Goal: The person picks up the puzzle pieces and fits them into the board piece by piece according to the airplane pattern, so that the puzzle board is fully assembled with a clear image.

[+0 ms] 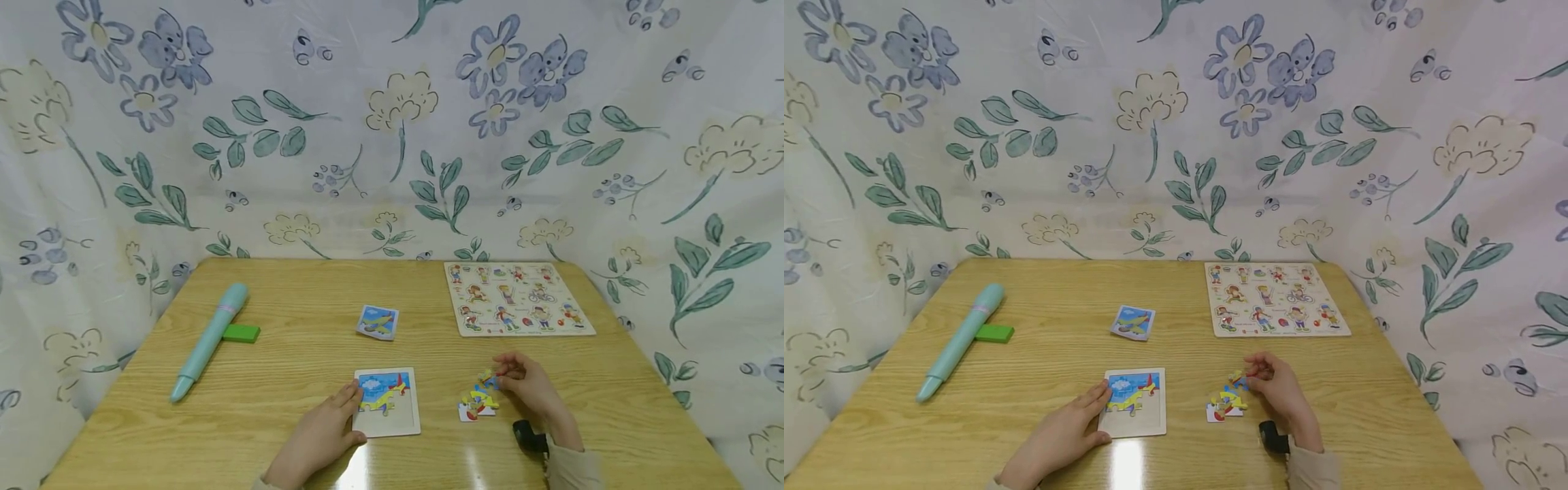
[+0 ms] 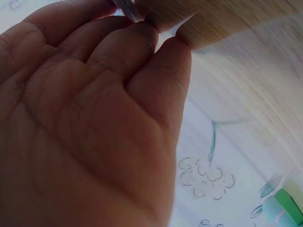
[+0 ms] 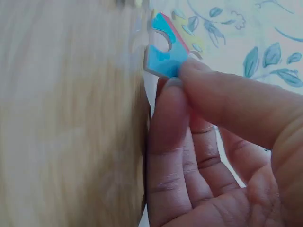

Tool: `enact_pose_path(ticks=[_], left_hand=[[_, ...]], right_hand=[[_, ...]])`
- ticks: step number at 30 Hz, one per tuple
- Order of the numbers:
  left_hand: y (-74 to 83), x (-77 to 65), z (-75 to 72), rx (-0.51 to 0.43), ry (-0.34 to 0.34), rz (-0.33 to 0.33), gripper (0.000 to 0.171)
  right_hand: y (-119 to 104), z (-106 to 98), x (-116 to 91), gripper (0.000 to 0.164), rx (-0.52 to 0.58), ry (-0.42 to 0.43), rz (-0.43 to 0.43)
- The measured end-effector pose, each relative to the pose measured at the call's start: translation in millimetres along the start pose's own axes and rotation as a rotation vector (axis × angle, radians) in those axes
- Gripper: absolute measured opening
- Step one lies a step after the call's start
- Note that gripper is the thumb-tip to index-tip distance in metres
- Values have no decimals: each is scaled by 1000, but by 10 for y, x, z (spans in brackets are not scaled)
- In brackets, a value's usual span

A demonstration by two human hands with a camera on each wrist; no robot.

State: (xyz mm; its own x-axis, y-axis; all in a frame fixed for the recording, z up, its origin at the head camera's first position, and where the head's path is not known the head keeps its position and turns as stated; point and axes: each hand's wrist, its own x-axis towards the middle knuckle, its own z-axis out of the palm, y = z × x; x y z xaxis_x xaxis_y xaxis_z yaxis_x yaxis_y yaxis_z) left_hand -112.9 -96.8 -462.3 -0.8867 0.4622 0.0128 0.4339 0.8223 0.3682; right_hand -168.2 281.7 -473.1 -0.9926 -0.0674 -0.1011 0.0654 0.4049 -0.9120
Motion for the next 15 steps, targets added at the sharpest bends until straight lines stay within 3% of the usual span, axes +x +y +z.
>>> enact_pose_path(ticks=[8, 15], left_hand=[[-5, -12, -7, 2, -9, -3, 75], [-7, -7, 7, 18, -8, 10, 74]], right_hand=[[-109, 138, 72, 46, 156, -140, 5], [-277, 470, 92, 32, 151, -272, -18]])
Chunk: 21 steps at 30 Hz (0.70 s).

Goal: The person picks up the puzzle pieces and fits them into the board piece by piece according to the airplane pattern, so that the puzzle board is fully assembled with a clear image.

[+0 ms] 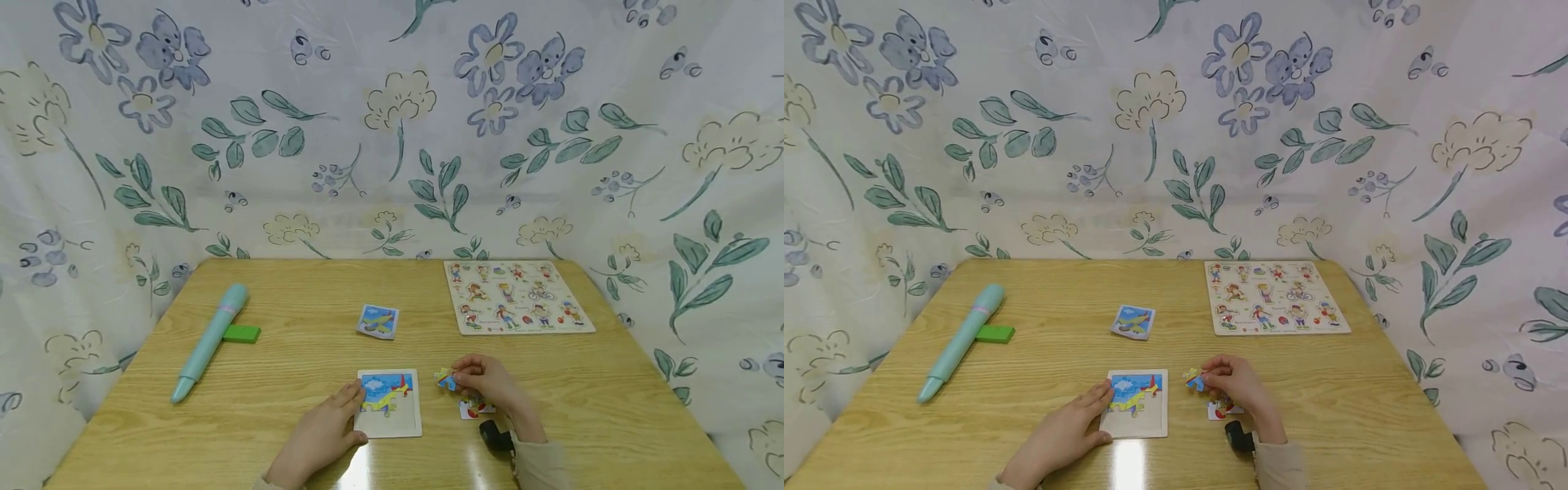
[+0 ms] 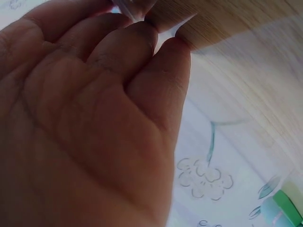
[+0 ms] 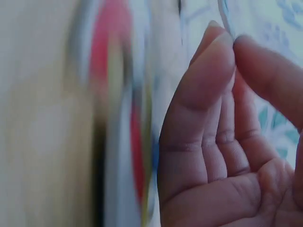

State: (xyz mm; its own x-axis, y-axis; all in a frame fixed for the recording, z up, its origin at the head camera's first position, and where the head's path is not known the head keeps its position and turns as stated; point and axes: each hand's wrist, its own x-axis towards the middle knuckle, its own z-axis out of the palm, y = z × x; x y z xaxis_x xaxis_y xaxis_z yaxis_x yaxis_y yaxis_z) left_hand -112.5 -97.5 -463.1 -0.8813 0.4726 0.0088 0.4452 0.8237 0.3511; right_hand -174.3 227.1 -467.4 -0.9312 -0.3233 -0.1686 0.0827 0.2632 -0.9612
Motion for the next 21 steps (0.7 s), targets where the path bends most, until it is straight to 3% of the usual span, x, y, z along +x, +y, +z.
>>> enact_pose_path(ticks=[9, 21], left_hand=[[13, -1, 5, 22, -28, 21, 75], [44, -1, -3, 0, -56, -7, 75]], right_hand=[[-137, 507, 51, 23, -61, -98, -18], [-162, 779, 40, 6, -262, 19, -45]])
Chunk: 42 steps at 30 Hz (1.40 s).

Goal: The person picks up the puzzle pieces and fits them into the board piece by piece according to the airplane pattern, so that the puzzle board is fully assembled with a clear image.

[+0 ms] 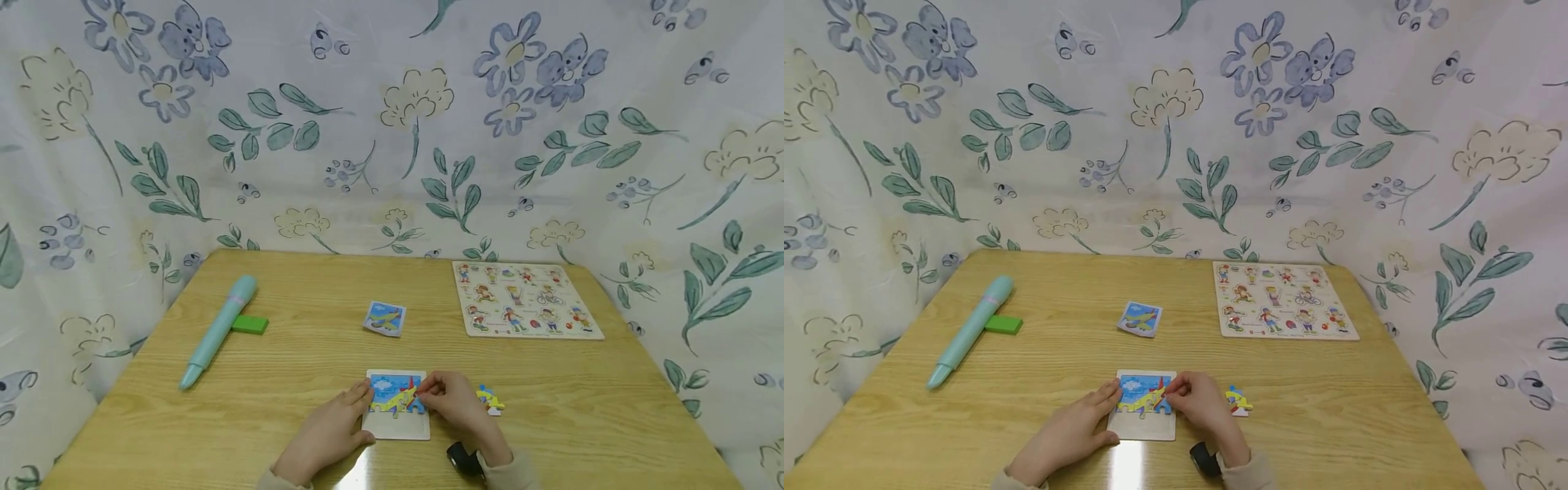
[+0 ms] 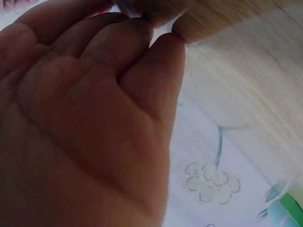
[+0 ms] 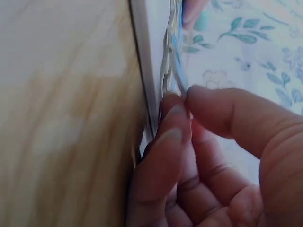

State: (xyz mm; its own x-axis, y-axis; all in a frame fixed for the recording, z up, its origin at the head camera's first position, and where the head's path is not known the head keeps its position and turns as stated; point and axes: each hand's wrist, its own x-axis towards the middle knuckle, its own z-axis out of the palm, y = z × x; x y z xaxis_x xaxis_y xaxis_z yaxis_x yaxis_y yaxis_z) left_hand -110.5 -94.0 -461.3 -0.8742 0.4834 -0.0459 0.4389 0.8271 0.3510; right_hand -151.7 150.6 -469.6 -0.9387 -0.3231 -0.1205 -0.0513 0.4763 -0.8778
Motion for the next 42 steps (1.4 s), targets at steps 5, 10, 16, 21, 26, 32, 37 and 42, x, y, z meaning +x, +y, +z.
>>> enact_pose_path(ticks=[5, 10, 16, 21, 26, 32, 37, 42], left_hand=[[-6, -6, 14, -10, 2, -9, 75], [0, -21, 20, -18, 6, -8, 75], [2, -28, 12, -7, 12, 5, 75], [5, -31, -3, -5, 21, 12, 75], [7, -19, -6, 8, 33, 22, 76], [5, -16, -1, 18, 24, 19, 76], [7, -12, -11, 22, 26, 25, 76], [19, -12, -8, 12, 16, 9, 76]], right_hand=[[-42, 62, -15, 5, -107, 60, -15], [-30, 86, -7, 12, -143, 81, -27], [-37, 98, -1, 15, -163, 87, -20], [-50, 88, -3, 17, -167, 80, -7], [6, -32, -9, 20, -13, 35, -6], [129, -330, -115, 24, 119, 108, 15], [237, -566, -251, 25, 115, 235, 63], [343, -723, -357, 22, 25, 317, 138]])
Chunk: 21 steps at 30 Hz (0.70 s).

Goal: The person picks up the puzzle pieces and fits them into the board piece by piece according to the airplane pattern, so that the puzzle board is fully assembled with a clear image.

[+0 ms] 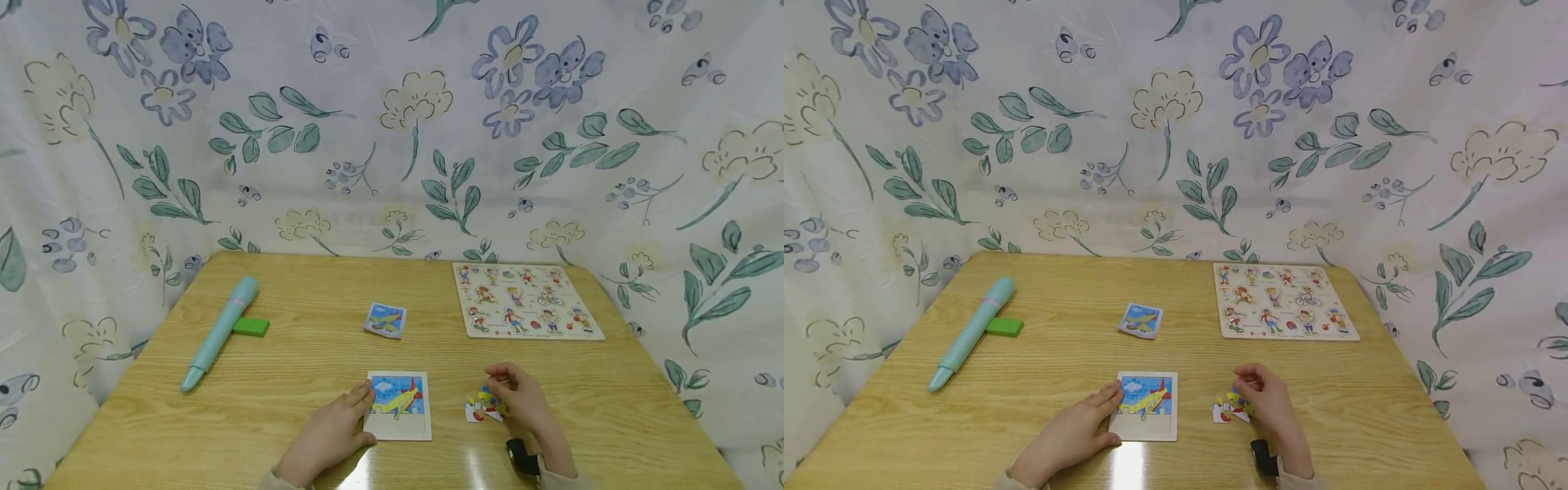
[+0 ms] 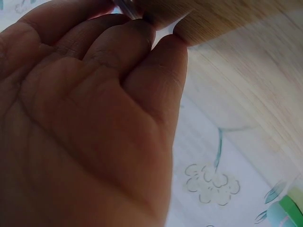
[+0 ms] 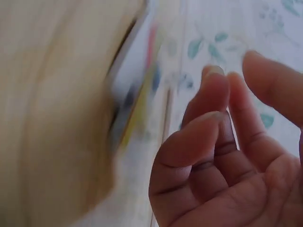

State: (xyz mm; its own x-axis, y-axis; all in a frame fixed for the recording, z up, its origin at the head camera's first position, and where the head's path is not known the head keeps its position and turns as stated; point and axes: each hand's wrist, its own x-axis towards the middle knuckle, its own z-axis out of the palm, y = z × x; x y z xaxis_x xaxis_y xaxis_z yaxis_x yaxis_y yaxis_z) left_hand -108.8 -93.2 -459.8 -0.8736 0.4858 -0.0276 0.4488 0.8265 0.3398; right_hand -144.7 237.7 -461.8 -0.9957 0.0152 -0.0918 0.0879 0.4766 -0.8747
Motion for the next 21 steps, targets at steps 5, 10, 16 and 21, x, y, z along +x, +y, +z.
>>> enact_pose_path(ticks=[5, 10, 16, 21], left_hand=[[-4, 7, 10, -12, -3, 0, 76], [-24, 10, 32, -2, 14, 15, 77], [-33, 14, 49, 3, 19, 13, 76], [-32, 17, 52, 4, 8, 6, 77]], right_hand=[[86, -80, -29, 25, -107, 5, 25], [122, -113, -51, 34, -124, -66, -14], [153, -173, -63, 46, -105, -207, -123], [157, -184, -64, 52, -152, -254, -186]])
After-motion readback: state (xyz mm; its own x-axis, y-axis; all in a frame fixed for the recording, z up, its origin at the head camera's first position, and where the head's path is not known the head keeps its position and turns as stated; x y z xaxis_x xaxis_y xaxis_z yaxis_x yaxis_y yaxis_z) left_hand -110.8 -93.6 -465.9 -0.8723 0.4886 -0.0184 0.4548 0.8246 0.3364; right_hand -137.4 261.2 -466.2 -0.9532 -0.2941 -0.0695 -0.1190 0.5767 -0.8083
